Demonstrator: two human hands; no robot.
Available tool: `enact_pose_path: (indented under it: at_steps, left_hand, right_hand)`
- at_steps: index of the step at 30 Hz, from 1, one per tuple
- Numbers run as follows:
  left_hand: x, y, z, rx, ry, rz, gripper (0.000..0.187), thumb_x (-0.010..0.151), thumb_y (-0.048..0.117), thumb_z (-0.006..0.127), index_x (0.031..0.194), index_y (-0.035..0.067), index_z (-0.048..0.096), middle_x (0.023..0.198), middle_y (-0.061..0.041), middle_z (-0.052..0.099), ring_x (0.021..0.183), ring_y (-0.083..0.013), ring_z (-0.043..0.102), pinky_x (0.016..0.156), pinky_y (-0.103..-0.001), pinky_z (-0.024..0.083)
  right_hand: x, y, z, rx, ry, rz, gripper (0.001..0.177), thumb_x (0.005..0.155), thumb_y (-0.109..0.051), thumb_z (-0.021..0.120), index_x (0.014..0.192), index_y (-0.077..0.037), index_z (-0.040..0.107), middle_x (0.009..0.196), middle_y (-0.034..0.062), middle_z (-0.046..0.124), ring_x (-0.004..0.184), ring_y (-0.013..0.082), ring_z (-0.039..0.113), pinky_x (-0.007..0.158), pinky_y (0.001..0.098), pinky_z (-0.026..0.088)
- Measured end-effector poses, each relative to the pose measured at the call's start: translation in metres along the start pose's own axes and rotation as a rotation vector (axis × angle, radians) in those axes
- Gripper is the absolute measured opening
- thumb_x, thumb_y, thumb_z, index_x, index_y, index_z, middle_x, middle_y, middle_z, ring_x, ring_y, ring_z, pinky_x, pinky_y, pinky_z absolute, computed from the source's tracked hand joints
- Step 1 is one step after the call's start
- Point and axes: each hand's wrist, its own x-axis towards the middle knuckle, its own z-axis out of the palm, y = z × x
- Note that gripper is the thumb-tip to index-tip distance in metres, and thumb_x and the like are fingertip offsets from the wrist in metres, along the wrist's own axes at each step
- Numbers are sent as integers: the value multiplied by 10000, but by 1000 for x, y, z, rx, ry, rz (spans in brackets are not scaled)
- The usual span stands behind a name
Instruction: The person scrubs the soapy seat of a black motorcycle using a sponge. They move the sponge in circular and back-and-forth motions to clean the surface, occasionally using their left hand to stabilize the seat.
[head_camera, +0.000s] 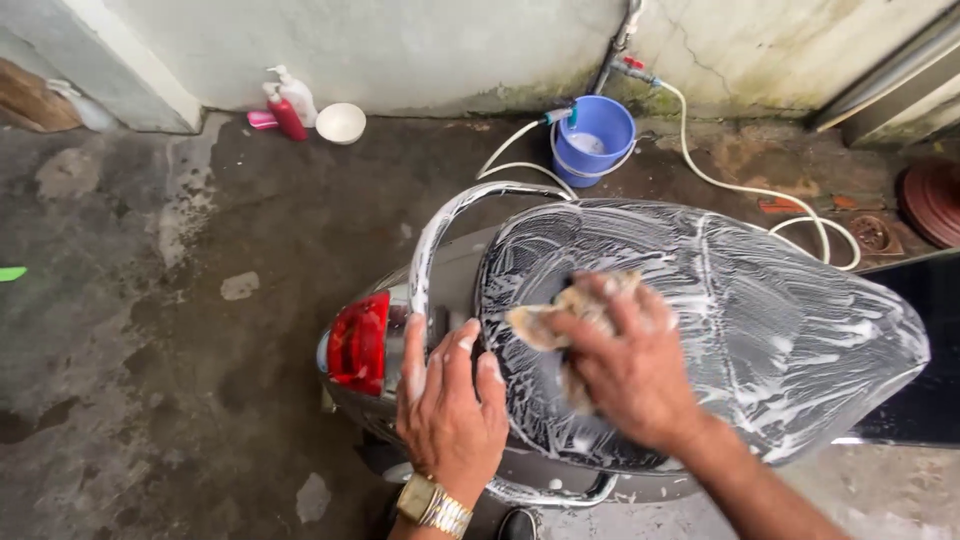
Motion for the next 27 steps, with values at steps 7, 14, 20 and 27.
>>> enact_pose_path:
  at_steps: [7,14,20,27]
  left_hand:
    - [-2,2,2,-40,-4,0,245,837,196,491,1032,89,594,1038,-31,650,1227,-317,405,907,-400,409]
    - [-2,1,-1,-23,4,10,234,842,200,495,1028,94,589,1049,-5,644,1233,-306,407,908,-387,413]
    - [-5,0,2,-42,-11,24,237,845,195,503,1023,68,594,1040,-23,651,1247,-331,385,948,-387,399]
    - [-4,0,3,-40,7,23,230,837,207,511,1012,84,596,1025,-9,655,1239,-315,407,918,-373,427]
  right_hand:
    - [3,-26,-11,7,72,153,328,811,-332,406,1045,-185,583,1228,152,430,972,358,463,775,576,381]
    - [27,-1,4,-79,177,259,342,865,-451,440,1050,-197,574,1154,89,499,871,346,495,701,494,402]
    - [24,56,1,-280,98,347,391,887,-480,331,1073,-237,574,1133,65,556,878,259,566,661,488,439]
    - [-20,45,-4,-142,-50,250,473,858,-524,239,1142,-267,517,1289,64,427,1074,312,467,861,556,392]
